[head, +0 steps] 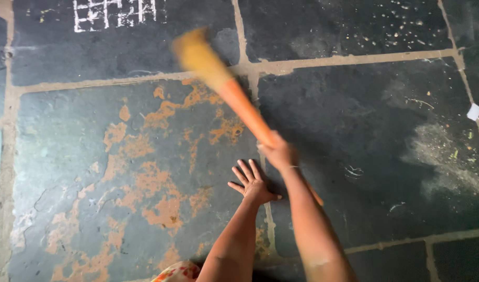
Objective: The person sweeps debris from a stone floor into a pile using a small broom and their hand.
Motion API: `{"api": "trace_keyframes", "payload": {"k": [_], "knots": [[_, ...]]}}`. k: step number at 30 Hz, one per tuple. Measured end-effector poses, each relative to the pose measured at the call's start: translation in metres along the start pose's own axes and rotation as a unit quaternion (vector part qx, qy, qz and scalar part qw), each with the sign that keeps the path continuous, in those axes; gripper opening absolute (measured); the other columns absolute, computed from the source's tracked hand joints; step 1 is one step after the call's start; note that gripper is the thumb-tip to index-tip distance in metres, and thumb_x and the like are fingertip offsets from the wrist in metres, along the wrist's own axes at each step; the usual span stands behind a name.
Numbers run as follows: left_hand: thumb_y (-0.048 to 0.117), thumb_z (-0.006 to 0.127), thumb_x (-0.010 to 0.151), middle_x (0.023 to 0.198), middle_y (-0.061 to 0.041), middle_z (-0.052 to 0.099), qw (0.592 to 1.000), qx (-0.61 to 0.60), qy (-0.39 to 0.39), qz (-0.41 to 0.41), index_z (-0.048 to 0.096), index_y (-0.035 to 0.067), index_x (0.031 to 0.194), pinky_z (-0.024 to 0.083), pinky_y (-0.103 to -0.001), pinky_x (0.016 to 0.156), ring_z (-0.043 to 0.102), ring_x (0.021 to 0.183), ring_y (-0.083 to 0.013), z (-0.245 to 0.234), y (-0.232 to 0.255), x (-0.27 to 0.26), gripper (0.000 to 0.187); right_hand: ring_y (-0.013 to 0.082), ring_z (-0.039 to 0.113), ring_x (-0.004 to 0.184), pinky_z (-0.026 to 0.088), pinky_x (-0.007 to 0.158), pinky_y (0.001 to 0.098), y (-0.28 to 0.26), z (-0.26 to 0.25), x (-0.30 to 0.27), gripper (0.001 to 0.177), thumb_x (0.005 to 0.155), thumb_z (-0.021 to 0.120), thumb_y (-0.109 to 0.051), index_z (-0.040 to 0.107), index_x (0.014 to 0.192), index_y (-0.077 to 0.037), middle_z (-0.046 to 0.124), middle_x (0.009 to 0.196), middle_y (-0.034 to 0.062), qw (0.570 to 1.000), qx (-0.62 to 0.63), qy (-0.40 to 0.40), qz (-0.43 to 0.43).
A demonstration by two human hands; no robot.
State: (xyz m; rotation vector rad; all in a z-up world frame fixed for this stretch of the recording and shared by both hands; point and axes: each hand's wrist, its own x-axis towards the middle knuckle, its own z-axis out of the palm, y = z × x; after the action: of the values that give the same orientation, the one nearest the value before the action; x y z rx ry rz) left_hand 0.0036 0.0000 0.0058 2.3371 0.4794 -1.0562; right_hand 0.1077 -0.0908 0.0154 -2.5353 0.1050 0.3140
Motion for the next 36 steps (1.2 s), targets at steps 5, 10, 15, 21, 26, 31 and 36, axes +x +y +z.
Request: {"api": "trace_keyframes", "payload": {"k": [5, 10, 15, 21, 26, 31, 36], "knots": [[0.060, 0.096, 0.055, 0.162, -0.030, -0.036, 1.000, 0.008, -0.017, -0.002, -0.025, 0.009, 0.160, -0.006, -0.084, 0.108, -0.035, 0.148, -0.0507, -0.011, 0.005, -0.009, 0.168, 0.0312, 0.074, 0.092, 0.056, 0.079, 0.0426, 0.114, -0.068, -0.040, 0.061, 0.076, 0.084, -0.051, 0.071, 0.123, -0.015, 0.077, 0.102, 0.0147, 0.969, 0.065, 0.178, 0.156], [0.059, 0.096, 0.057, 0.162, -0.028, -0.038, 1.000, 0.009, -0.028, -0.002, -0.027, 0.012, 0.160, -0.007, -0.081, 0.110, -0.036, 0.148, -0.0487, -0.009, 0.006, -0.008, 0.167, 0.0289, 0.073, 0.069, 0.056, 0.061, 0.0395, 0.154, -0.105, -0.097, 0.044, 0.090, 0.076, -0.044, 0.072, 0.122, -0.014, 0.075, 0.086, 0.0151, 0.936, 0.091, 0.190, 0.281], [0.065, 0.096, 0.053, 0.163, -0.031, -0.033, 0.998, 0.064, -0.004, -0.008, -0.024, 0.010, 0.161, -0.007, -0.082, 0.109, -0.032, 0.149, -0.0502, -0.010, 0.008, -0.002, 0.170, 0.0375, 0.073, 0.091, 0.057, 0.077, 0.0489, 0.106, -0.058, -0.139, 0.061, 0.078, 0.079, -0.048, 0.068, 0.130, -0.018, 0.075, 0.097, 0.0172, 0.967, 0.011, 0.157, 0.201], [0.070, 0.093, 0.047, 0.170, -0.020, -0.020, 0.981, 0.095, 0.131, 0.107, -0.014, 0.014, 0.163, 0.002, -0.084, 0.110, -0.018, 0.157, -0.0418, -0.070, -0.007, 0.062, 0.168, 0.0305, 0.075, 0.089, 0.058, 0.080, 0.0422, 0.093, -0.036, -0.180, 0.062, 0.082, 0.071, -0.056, 0.065, 0.135, -0.024, 0.079, 0.094, 0.0091, 0.979, -0.017, 0.024, 0.203], [0.067, 0.094, 0.052, 0.165, -0.026, -0.030, 0.988, -0.026, 0.153, -0.008, -0.021, 0.012, 0.161, -0.002, -0.083, 0.111, -0.027, 0.154, -0.0438, -0.153, -0.018, 0.113, 0.168, 0.0246, 0.071, 0.067, 0.058, 0.068, 0.0427, 0.153, -0.054, -0.209, 0.053, 0.088, 0.070, -0.054, 0.070, 0.121, -0.013, 0.071, 0.074, 0.0093, 0.914, 0.097, 0.130, 0.373], [0.058, 0.097, 0.058, 0.158, -0.029, -0.042, 0.991, -0.088, 0.083, -0.051, -0.032, 0.010, 0.157, -0.005, -0.082, 0.110, -0.038, 0.148, -0.0460, -0.183, -0.012, 0.115, 0.169, 0.0300, 0.069, 0.070, 0.056, 0.064, 0.0455, 0.128, -0.044, -0.211, 0.052, 0.093, 0.071, -0.052, 0.069, 0.120, -0.008, 0.071, 0.080, 0.0127, 0.888, 0.123, 0.238, 0.374], [0.057, 0.096, 0.059, 0.158, -0.024, -0.046, 0.991, -0.063, 0.039, -0.109, -0.035, 0.015, 0.156, -0.003, -0.080, 0.112, -0.038, 0.148, -0.0436, -0.192, 0.000, 0.110, 0.169, 0.0272, 0.077, 0.079, 0.059, 0.072, 0.0381, 0.039, -0.011, -0.178, 0.063, 0.081, 0.073, -0.052, 0.064, 0.136, -0.023, 0.078, 0.087, 0.0112, 0.970, 0.035, 0.137, 0.200]]}}
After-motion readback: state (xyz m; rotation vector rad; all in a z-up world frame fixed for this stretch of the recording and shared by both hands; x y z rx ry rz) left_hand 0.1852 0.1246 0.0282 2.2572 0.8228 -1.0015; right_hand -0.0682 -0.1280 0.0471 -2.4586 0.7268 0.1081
